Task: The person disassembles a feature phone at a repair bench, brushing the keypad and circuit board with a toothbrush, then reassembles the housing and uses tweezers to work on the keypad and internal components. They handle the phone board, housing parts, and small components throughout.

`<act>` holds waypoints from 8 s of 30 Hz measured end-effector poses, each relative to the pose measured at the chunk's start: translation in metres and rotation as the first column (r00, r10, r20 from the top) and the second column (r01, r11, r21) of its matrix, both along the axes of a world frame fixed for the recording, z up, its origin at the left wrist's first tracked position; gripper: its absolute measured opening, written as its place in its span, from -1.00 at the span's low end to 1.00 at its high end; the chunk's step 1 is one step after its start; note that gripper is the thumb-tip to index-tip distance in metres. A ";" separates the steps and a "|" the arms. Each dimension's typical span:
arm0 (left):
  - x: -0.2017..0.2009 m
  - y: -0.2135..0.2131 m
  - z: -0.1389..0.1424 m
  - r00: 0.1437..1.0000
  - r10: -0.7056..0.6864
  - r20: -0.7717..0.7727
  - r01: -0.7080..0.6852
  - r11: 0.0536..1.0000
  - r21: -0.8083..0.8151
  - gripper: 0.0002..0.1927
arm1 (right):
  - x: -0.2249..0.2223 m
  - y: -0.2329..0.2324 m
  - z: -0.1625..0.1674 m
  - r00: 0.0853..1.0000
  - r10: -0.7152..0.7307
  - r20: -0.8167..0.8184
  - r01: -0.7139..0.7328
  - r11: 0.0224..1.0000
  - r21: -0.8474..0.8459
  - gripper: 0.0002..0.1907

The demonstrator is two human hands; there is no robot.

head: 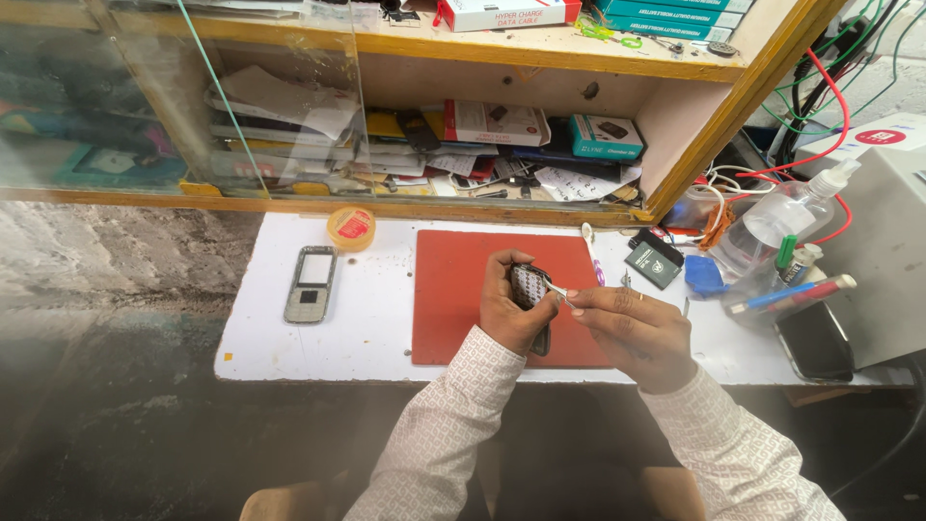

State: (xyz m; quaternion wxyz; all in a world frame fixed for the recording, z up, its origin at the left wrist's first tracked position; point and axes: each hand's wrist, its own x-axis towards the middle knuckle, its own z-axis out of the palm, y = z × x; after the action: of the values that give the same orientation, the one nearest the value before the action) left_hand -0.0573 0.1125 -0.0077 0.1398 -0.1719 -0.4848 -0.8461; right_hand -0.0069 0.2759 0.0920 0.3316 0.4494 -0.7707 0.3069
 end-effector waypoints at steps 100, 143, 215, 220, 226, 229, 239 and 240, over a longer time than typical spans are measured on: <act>-0.005 0.003 -0.004 1.000 0.007 0.011 -0.007 1.000 0.016 -0.42 | -0.003 -0.012 -0.026 0.955 0.106 0.278 0.021 0.909 -0.417 -0.82; -0.004 -0.001 -0.011 0.997 -0.017 -0.072 0.026 0.992 0.126 -0.78 | -0.003 -0.009 -0.025 0.981 0.065 0.185 -0.003 0.948 -0.319 -0.81; 0.003 0.011 -0.008 0.986 0.135 -0.097 -0.138 0.990 -0.022 -0.42 | 0.024 -0.030 -0.062 0.875 0.230 0.427 0.173 0.675 -0.718 -0.87; -0.001 0.012 -0.014 0.973 0.127 -0.191 -0.130 0.992 -0.002 -0.43 | 0.019 -0.013 -0.061 0.835 0.279 0.475 0.144 0.723 -0.676 -0.88; -0.003 0.013 -0.015 0.940 0.173 -0.295 -0.188 0.982 -0.021 -0.42 | 0.017 -0.008 -0.062 0.820 0.317 0.477 0.126 0.712 -0.691 -0.89; -0.004 0.011 -0.013 0.920 0.227 -0.319 -0.262 0.962 -0.072 -0.44 | 0.015 -0.008 -0.061 0.814 0.314 0.489 0.149 0.701 -0.698 -0.89; -0.008 0.010 -0.010 0.969 0.162 -0.189 -0.168 0.986 -0.017 -0.50 | 0.015 -0.016 -0.051 0.823 0.285 0.492 0.145 0.731 -0.666 -0.89; -0.010 0.010 -0.009 0.977 0.147 -0.153 -0.149 0.989 -0.002 -0.50 | 0.014 -0.019 -0.050 0.823 0.265 0.503 0.166 0.734 -0.658 -0.89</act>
State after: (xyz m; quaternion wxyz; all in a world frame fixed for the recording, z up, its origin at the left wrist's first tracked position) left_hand -0.0668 0.1222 -0.0168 0.2377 -0.2005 -0.4899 -0.8145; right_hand 0.0074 0.2572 0.0423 0.2192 0.2068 -0.6544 0.6935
